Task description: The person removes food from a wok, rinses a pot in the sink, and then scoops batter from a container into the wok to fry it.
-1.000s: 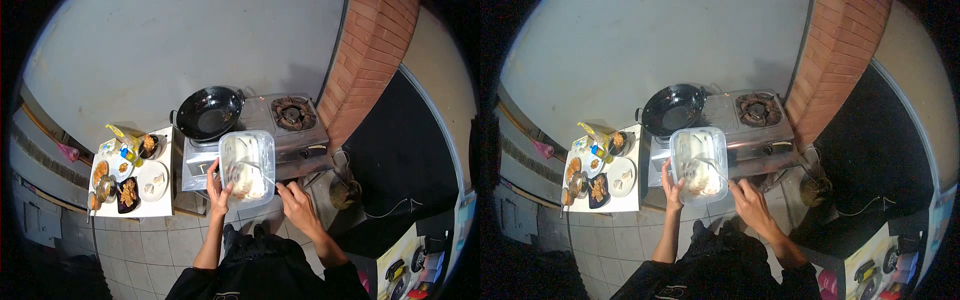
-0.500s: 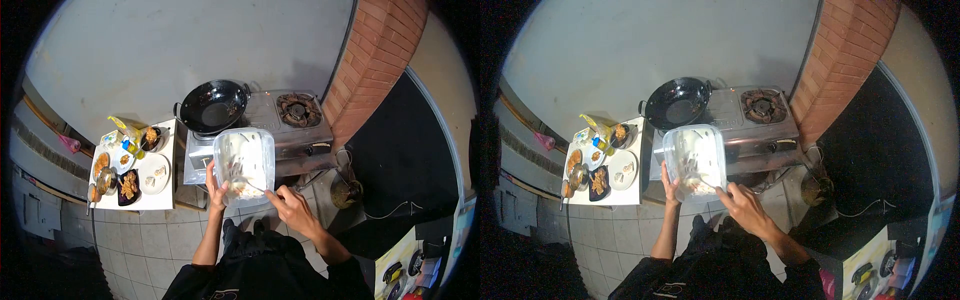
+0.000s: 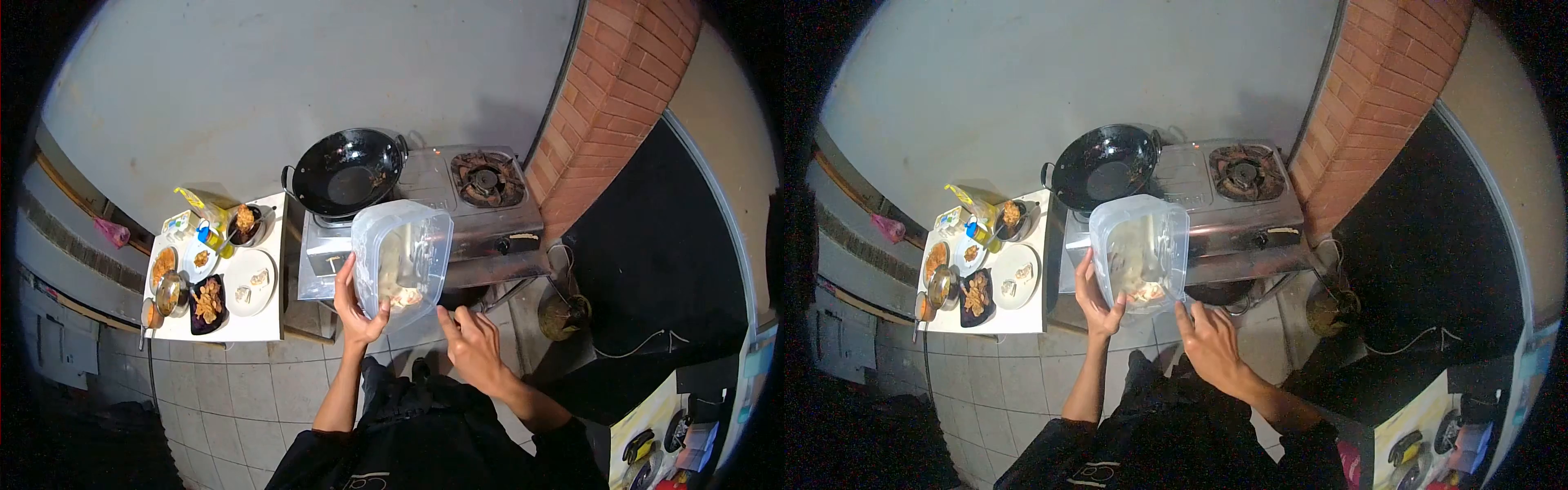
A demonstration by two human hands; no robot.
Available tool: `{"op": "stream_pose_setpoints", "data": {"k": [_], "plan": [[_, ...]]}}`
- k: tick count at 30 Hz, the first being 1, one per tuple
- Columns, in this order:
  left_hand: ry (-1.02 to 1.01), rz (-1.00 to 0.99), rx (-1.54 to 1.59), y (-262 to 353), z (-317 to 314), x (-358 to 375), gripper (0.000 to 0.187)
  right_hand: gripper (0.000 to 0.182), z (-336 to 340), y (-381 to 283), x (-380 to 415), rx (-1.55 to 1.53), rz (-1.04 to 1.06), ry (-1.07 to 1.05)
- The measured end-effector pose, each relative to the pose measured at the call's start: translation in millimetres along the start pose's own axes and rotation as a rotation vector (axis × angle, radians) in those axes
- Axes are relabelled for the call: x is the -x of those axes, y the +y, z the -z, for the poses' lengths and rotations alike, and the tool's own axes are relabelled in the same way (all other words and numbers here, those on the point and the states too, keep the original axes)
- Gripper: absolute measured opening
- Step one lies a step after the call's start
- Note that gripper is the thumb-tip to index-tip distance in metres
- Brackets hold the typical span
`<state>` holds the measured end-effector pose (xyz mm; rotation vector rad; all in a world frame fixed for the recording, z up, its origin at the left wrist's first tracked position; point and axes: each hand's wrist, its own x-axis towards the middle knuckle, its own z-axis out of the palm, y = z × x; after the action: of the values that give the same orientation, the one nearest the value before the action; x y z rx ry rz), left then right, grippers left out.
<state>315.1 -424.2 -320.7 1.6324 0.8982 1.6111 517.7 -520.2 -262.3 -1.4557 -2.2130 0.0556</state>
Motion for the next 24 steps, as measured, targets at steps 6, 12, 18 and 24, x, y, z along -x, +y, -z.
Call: {"op": "stream_pose_setpoints", "data": {"k": [6, 12, 18, 24], "plan": [[0.018, 0.052, 0.044, -3, -1, 4, 0.089, 0.051, 17, 3, -15, -0.031, -0.067, 0.079], [0.073, 0.096, 0.148, -8, 10, -1, 0.085, 0.047, 10, 11, -10, -0.106, -0.010, 0.038], [0.041, 0.134, 0.136, -5, 16, -3, 0.086, 0.047, 13, 9, -14, -0.119, -0.001, -0.045], [0.025, 0.160, 0.111, -10, 24, -4, 0.089, 0.041, 5, 6, -22, -0.178, 0.015, 0.045]]}}
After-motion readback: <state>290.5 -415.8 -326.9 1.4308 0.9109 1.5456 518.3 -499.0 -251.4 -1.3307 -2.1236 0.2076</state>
